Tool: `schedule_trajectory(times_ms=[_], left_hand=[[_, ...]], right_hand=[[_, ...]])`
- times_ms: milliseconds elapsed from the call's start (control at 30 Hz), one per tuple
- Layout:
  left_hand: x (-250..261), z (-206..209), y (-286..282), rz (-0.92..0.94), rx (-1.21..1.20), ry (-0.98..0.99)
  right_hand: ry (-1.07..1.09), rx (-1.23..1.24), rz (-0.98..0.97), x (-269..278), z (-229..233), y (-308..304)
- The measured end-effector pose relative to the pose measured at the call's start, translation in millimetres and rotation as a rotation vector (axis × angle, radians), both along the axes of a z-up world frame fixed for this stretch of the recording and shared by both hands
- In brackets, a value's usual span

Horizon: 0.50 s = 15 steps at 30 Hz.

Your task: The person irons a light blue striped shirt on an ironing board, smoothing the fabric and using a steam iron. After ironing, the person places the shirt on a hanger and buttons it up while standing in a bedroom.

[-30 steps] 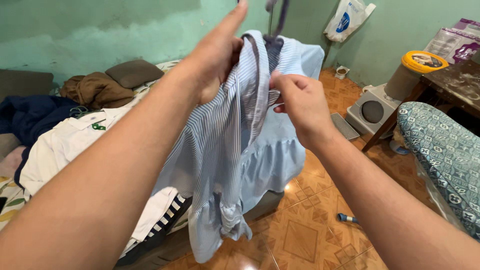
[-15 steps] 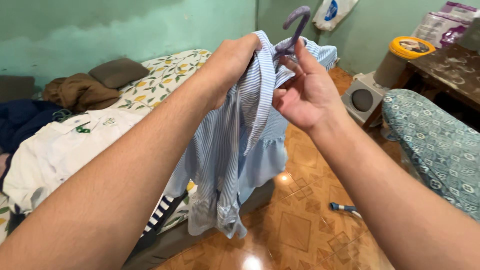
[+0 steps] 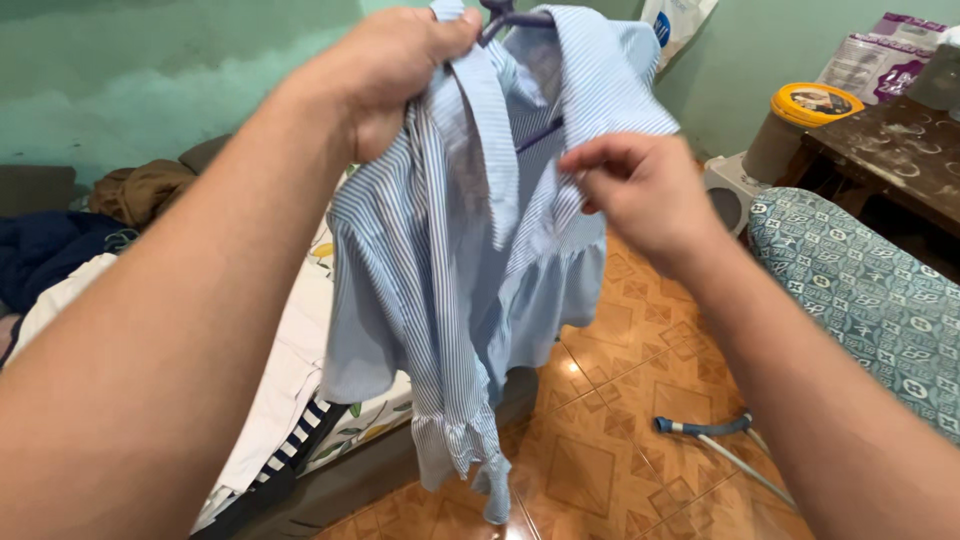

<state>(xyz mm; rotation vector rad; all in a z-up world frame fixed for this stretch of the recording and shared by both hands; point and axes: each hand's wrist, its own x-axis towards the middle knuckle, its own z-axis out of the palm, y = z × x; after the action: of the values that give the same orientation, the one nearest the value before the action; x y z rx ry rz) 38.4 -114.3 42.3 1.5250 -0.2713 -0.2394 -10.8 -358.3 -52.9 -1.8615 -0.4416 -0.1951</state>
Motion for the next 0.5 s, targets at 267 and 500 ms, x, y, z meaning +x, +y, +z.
schedule_trajectory(times_ms=[267,500], left_hand=[[5,12,12,0.054,0.021,0.106],[5,-4,71,-0.023,-0.154,0.242]], right_hand=[[-0.506,-0.168,0.098,-7,-16,48],[-0.107,0.302,0.171,12,-30,88]])
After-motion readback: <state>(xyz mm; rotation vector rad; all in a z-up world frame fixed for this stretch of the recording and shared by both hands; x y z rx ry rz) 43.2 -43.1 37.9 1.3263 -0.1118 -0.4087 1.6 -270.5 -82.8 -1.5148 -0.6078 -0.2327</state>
